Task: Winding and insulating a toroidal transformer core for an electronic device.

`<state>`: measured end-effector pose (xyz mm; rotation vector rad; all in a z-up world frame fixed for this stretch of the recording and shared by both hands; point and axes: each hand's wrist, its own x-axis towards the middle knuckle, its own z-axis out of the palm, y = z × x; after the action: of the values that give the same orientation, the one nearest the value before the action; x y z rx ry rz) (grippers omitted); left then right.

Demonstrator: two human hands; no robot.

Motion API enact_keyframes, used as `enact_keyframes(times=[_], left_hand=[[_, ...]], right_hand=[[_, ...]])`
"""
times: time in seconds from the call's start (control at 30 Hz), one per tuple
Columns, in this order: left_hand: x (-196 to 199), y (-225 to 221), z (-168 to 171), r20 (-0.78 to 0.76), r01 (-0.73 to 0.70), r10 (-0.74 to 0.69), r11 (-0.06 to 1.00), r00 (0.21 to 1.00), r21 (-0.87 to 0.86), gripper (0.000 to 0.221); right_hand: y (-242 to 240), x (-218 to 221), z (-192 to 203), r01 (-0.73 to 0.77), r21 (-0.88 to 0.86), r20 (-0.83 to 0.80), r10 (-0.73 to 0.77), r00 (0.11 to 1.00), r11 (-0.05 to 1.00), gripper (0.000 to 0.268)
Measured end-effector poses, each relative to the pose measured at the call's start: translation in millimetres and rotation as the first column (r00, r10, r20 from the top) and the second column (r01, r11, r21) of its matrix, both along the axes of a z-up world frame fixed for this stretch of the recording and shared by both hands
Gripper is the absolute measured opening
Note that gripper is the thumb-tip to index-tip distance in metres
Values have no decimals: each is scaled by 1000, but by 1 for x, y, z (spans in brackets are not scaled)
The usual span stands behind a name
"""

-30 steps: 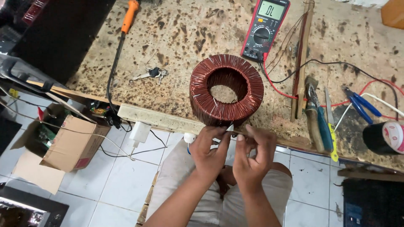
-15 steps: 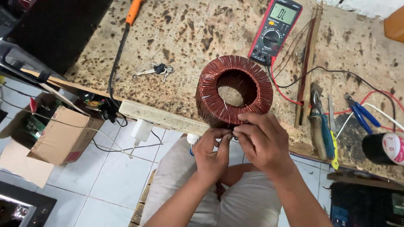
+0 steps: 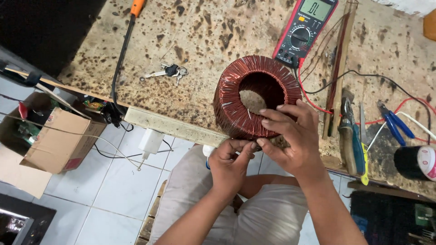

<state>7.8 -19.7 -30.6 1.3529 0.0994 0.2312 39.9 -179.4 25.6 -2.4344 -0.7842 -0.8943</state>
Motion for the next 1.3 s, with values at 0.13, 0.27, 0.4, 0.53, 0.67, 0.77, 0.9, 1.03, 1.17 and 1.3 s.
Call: enact_keyframes(times=[0.13,0.27,0.4,0.53,0.67,0.77,0.9,1.03,1.17,1.3], left_hand=[[5,6,-11,-132,50,-62,994,989,-92,24],[7,13,-7,-163,82,-85,996,983,-26,24],[7,32,20,-156,124,-127,992,980,-31,15],[16,64,12,237,-78,32,980,971,185,10],[40,85,40,501,-201,-14,906,865,373,15],[50,93,50,589,-127,-172,893,790,432,29],[61,90,50,498,6,-503,707,706,707,74],[71,81,38,359,-31,-617,476,700,879,113],[83,70,21,428,-54,-593,543,682,838,99],[87,66,16,489,-130,-586,547,647,827,89]], right_hand=[[7,-4,7,5,48,-81,-1,997,999,58],[3,1,-9,45,-32,-14,-46,999,998,52],[-4,0,-2,-8,-5,-105,7,994,1000,52],[-7,-6,5,-35,2,-182,35,983,999,58],[-5,0,-5,-9,-59,-151,0,989,998,70],[1,1,-9,24,-113,-103,-36,994,993,69],[-2,0,-6,37,-106,-120,-50,992,994,68],[-1,-3,-6,22,-87,-174,-37,984,996,82],[-1,0,-10,10,-72,-131,-19,991,997,77],[0,-1,-15,19,-39,-116,-24,993,999,70]])
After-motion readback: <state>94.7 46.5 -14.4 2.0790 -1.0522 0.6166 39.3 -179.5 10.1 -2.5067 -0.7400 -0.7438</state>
